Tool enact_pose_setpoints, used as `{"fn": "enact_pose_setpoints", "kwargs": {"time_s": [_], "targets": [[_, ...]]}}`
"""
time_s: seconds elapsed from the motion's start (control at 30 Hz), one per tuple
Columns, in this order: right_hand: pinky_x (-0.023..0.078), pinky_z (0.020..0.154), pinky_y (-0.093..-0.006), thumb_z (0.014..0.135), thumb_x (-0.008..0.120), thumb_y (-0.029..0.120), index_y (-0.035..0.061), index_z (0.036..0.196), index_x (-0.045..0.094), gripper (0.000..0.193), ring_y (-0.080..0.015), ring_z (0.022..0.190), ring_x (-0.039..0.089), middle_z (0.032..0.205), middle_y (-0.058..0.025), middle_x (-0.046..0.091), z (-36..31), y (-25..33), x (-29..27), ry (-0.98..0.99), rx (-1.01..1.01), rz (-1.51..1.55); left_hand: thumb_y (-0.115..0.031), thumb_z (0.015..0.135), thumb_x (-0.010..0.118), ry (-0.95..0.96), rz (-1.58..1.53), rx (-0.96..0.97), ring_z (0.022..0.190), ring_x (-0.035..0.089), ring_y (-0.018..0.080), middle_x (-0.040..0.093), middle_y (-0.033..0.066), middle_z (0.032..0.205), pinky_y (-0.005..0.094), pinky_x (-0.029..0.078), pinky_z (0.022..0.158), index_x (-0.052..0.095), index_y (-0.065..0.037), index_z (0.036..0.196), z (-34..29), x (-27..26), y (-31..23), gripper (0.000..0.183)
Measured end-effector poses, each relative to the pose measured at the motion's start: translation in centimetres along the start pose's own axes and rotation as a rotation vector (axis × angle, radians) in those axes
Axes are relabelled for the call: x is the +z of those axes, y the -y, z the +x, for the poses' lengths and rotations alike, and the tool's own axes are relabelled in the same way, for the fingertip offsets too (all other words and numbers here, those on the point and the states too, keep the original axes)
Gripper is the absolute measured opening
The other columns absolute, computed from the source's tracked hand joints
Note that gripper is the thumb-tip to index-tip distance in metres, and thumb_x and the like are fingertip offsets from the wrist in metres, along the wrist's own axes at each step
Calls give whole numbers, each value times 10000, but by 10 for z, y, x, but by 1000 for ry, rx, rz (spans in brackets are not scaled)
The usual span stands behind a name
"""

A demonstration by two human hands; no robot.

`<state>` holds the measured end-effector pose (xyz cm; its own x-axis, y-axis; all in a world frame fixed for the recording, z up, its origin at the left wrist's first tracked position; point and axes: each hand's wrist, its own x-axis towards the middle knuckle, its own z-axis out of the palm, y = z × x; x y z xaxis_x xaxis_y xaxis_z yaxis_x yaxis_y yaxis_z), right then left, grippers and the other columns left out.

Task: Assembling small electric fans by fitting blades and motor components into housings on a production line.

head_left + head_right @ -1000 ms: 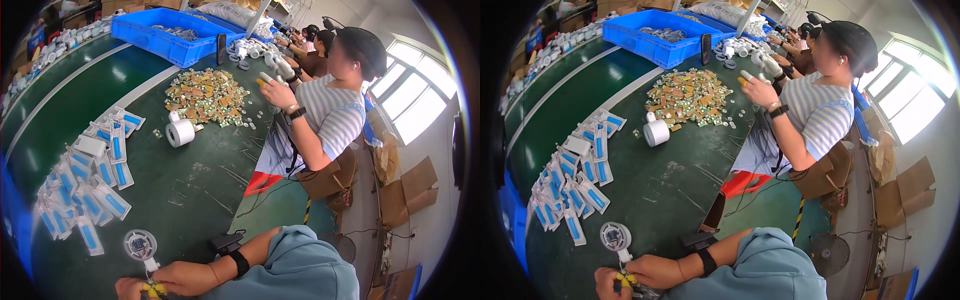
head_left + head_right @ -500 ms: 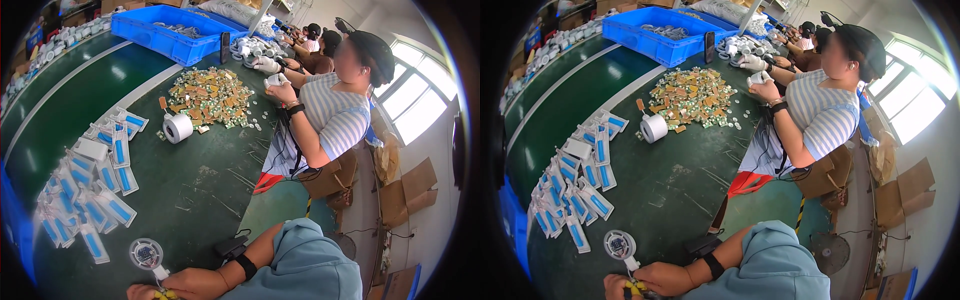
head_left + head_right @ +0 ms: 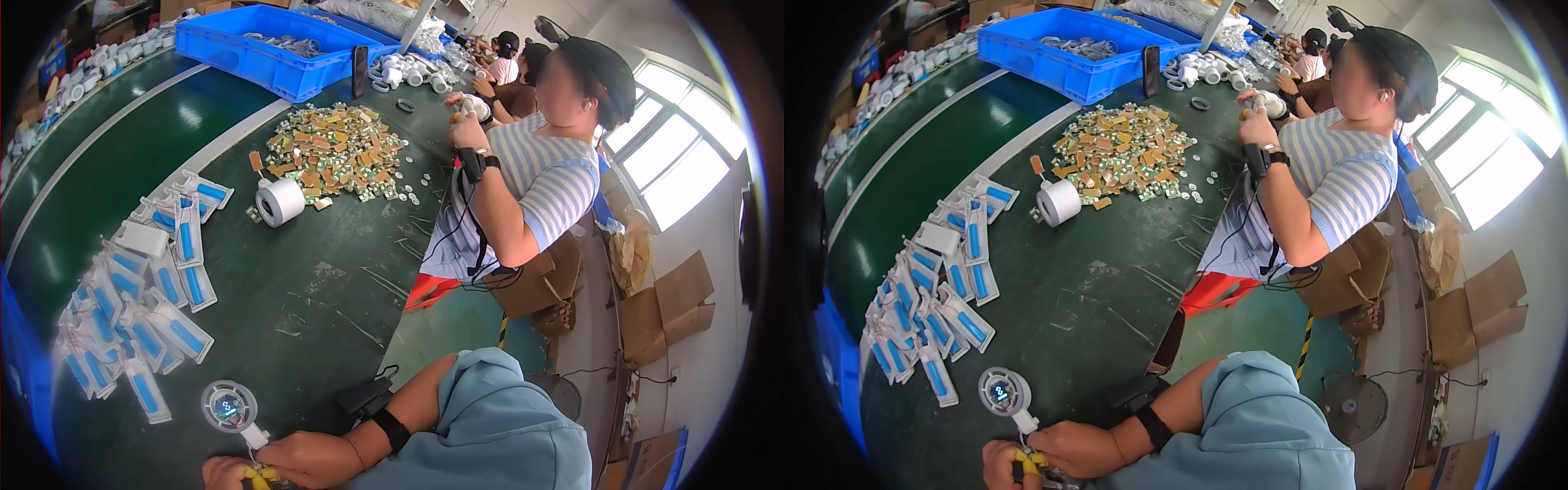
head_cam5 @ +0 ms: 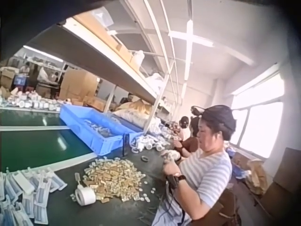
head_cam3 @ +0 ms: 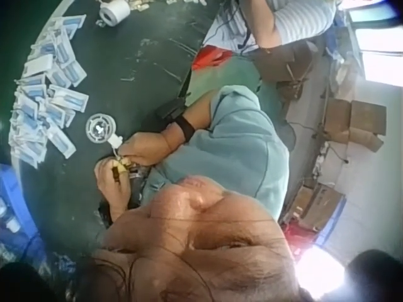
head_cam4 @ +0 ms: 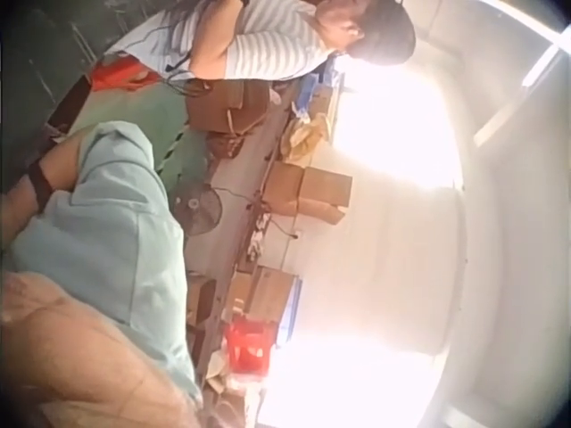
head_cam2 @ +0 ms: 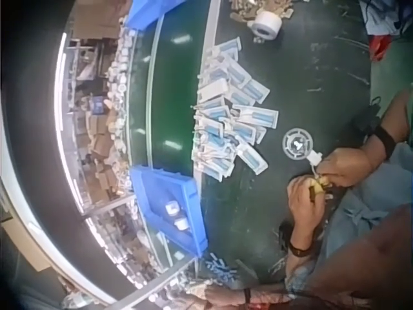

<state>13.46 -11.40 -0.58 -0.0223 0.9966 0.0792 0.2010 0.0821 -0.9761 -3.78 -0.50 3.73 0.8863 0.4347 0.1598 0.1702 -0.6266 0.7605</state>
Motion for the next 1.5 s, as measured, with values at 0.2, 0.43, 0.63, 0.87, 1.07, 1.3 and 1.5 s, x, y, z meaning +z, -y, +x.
{"fn": "enact_pose_setpoints", "kwargs": {"time_s": [0.2,0.43,0.63,0.87,1.07,1.3,1.5], "targets": [[476,651,-483,906,567,88,-20,964,474,154,-453,772,613,801,-232,593,3,3,-2,2,16,39,-179,905,631,27,16,-51,1018,560,440,619,207,1067,514,449,926,582,11,1095,-4,-2,7,273],[477,670,-486,920,549,89,-18,977,472,144,-449,776,612,791,-227,587,4,1,-2,26,-9,50,-201,897,635,10,86,-47,1028,556,435,618,206,1066,515,446,929,579,9,1089,-4,-4,7,290],[487,669,-495,914,549,81,-10,1005,478,147,-451,780,618,827,-226,596,-2,9,-5,-2,3,-19,-85,822,670,-39,-6,42,972,587,431,634,194,1037,509,458,912,587,-14,1059,2,3,8,261],[493,667,-495,908,547,66,-6,998,486,130,-449,793,624,838,-225,599,-3,13,-1,-39,48,-47,-71,863,629,-137,92,148,837,621,395,625,174,891,474,507,807,579,9,1009,12,3,-8,174],[508,664,-471,883,557,34,-1,993,501,129,-397,768,642,816,-200,599,7,23,-16,106,191,22,-77,721,684,-102,47,-68,830,592,383,622,150,914,461,465,818,585,-43,918,1,5,10,223],[539,550,-247,991,471,19,-17,1122,545,155,-99,645,642,839,-57,644,6,22,-20,113,186,-8,-52,745,653,-105,90,-4,896,617,292,622,106,901,476,415,958,608,-31,1018,7,-5,5,278],[527,541,-234,1010,482,30,-12,1104,549,123,-85,643,630,833,-49,631,6,20,-15,146,207,-5,-23,715,666,-102,88,-10,915,610,289,622,88,927,472,420,942,609,-42,1000,-1,-3,8,291]]}}
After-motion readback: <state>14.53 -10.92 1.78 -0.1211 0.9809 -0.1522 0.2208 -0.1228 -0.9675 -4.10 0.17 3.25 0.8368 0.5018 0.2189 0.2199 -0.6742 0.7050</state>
